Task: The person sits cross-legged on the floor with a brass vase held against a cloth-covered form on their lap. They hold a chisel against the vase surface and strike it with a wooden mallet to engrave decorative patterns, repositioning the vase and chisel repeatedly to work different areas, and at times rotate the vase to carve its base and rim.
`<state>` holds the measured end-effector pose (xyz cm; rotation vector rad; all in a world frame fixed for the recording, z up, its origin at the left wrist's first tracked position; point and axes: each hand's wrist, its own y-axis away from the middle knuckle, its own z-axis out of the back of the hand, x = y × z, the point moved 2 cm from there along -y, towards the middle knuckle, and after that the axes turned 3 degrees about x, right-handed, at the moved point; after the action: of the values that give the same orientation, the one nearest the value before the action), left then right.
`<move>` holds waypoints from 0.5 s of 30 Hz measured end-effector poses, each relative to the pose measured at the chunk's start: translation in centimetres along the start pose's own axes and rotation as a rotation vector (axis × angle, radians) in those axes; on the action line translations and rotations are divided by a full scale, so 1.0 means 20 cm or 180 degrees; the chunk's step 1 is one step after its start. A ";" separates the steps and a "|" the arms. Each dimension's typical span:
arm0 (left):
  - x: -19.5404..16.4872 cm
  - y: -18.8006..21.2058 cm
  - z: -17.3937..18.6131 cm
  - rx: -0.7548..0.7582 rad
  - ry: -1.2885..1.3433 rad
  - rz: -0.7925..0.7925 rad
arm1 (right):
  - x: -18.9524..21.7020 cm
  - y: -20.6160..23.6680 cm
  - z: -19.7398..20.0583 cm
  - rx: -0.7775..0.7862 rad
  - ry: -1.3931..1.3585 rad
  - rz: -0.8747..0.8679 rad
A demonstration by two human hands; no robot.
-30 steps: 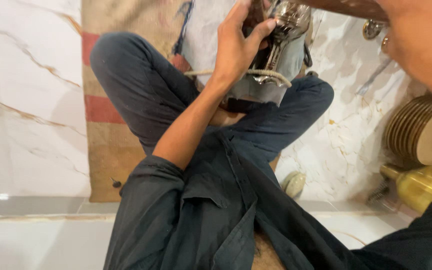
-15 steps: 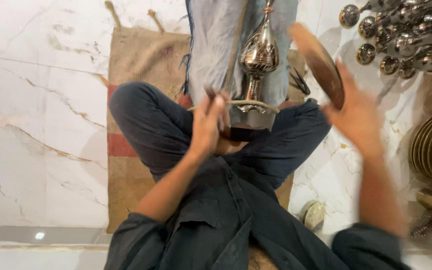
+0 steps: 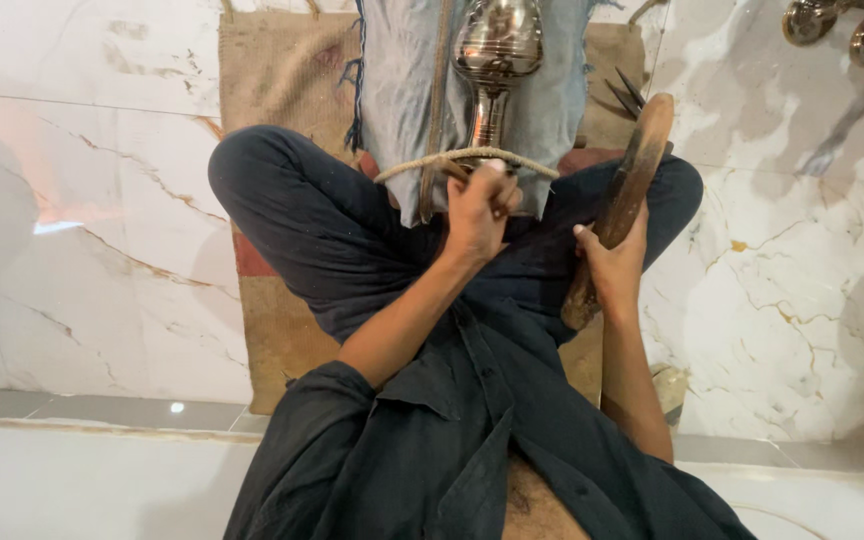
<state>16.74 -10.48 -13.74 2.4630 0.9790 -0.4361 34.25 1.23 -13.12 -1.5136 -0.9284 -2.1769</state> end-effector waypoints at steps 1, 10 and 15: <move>0.02 -0.01 -0.02 -0.0172 -0.0383 -0.0185 | 0.01 -0.01 0.01 0.0007 0.0072 -0.0009; -0.01 0.02 -0.14 -0.0613 -0.2699 -0.0579 | -0.05 -0.04 0.05 0.0044 0.0162 -0.0036; -0.42 0.21 -0.29 0.0242 -0.4458 -0.1722 | -0.06 -0.05 0.08 0.0182 0.0150 0.0323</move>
<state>14.62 -14.86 -3.83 1.2412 0.8662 -1.9743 35.27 3.02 -14.15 -1.4445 -0.8714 -2.0878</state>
